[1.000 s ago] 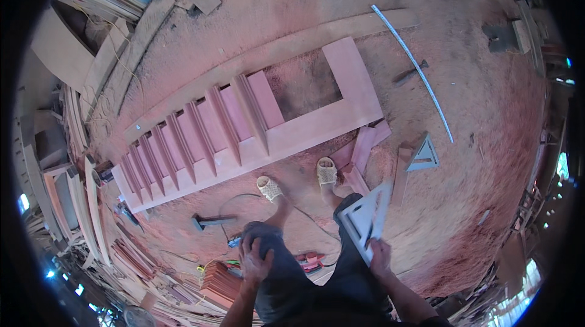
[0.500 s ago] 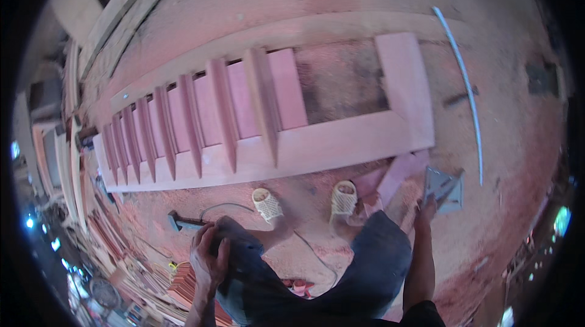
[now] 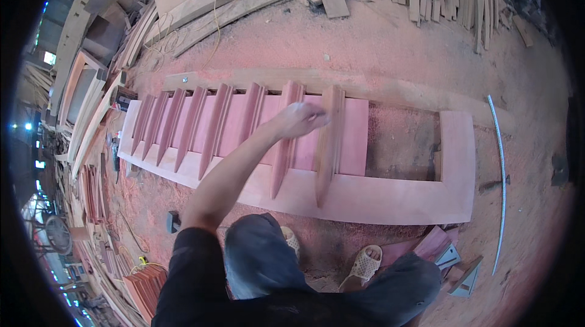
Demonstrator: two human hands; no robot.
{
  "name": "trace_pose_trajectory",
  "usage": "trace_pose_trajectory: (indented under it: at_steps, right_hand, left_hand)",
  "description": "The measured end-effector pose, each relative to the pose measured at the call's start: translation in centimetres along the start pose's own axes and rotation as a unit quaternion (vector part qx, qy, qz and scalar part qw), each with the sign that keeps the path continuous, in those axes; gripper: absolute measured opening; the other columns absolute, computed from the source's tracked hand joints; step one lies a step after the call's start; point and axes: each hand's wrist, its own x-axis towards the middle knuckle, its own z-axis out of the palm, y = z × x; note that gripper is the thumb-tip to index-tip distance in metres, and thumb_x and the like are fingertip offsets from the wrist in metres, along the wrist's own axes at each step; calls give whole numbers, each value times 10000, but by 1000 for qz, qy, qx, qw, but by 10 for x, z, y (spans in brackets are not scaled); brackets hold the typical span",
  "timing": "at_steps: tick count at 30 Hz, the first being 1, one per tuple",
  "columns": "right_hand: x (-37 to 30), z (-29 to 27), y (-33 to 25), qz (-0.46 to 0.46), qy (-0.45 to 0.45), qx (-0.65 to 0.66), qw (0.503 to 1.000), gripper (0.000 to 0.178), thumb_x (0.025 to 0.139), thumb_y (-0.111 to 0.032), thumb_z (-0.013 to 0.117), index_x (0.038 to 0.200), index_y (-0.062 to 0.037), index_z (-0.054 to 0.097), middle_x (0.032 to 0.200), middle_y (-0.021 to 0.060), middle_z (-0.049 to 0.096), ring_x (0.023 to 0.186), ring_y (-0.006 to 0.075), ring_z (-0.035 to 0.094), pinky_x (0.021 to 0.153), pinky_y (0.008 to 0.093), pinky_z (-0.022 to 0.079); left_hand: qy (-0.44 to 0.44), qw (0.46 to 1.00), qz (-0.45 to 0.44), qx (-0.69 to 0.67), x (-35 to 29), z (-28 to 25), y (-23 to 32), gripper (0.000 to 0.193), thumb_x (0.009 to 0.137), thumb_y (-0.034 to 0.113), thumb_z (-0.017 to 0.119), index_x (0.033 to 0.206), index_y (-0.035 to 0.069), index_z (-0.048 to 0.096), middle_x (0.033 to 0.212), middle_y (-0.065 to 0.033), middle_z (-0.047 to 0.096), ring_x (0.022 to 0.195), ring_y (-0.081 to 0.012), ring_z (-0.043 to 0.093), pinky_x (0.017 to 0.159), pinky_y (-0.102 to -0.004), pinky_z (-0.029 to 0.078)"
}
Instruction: The person assembles small wooden pieces into a larger structure. They use a speed square to align the pieces and a nail gun to fasten them together. The person repeatedly picks up pieces, aligns them, and nails them into place.
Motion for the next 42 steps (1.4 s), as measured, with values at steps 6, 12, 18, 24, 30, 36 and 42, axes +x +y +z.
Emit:
trace_pose_trajectory:
  at_steps: [6,12,18,24,30,36,42]
  right_hand:
    - [-103,43,-237,-343,-367,-108,858,411,1018,-201,760,1340,46,692,1315,200,741,1183,293,725,1028,427,558]
    - [-267,147,-273,-336,-579,-385,635,607,1036,-547,704,1385,-50,684,1313,181,740,956,379,777,853,449,601]
    - [-375,243,-149,311,-363,132,869,1075,982,-858,521,1677,-55,353,1649,188,440,1474,372,481,1176,605,429]
    - [-384,296,-141,204,-258,322,888,863,1132,-641,462,1692,-2,308,1685,147,424,1516,307,444,1254,469,380]
    - [-390,294,-133,225,-268,421,837,687,1130,-459,567,1590,40,461,1596,151,533,1414,273,547,1195,395,436]
    - [-385,304,-126,232,-194,387,871,569,1050,-338,767,1418,83,663,1426,156,695,1286,234,652,1135,360,489]
    - [-382,286,-117,243,-302,405,828,558,1060,-347,751,1427,66,670,1396,146,709,1265,231,662,1130,362,494]
  left_hand:
    - [105,991,-82,1,88,46,-45,664,1042,598,611,1325,-1,650,1179,-297,752,1133,-481,726,980,-545,574]
    - [165,976,-142,-3,96,81,-60,761,1027,590,633,1505,11,509,1281,-327,711,1180,-470,712,1002,-553,554]
    - [56,976,-207,25,112,67,-68,1000,964,793,519,1628,50,424,1409,-328,675,1351,-481,640,1151,-541,497]
    - [-10,985,-169,37,125,46,-76,1027,916,862,541,1516,31,614,1474,-325,641,1386,-449,629,1178,-515,477]
    - [-42,991,-114,-49,136,43,-98,906,973,750,616,1516,26,636,1465,-264,676,1439,-349,601,1209,-426,444]
    - [-9,992,-116,-54,137,41,-94,702,1022,584,648,1380,-17,706,1302,-174,744,1248,-268,683,1081,-379,504]
    - [-33,989,-91,-115,106,1,-33,527,1050,481,663,1257,-1,713,1069,-56,710,1068,-127,646,890,-283,532]
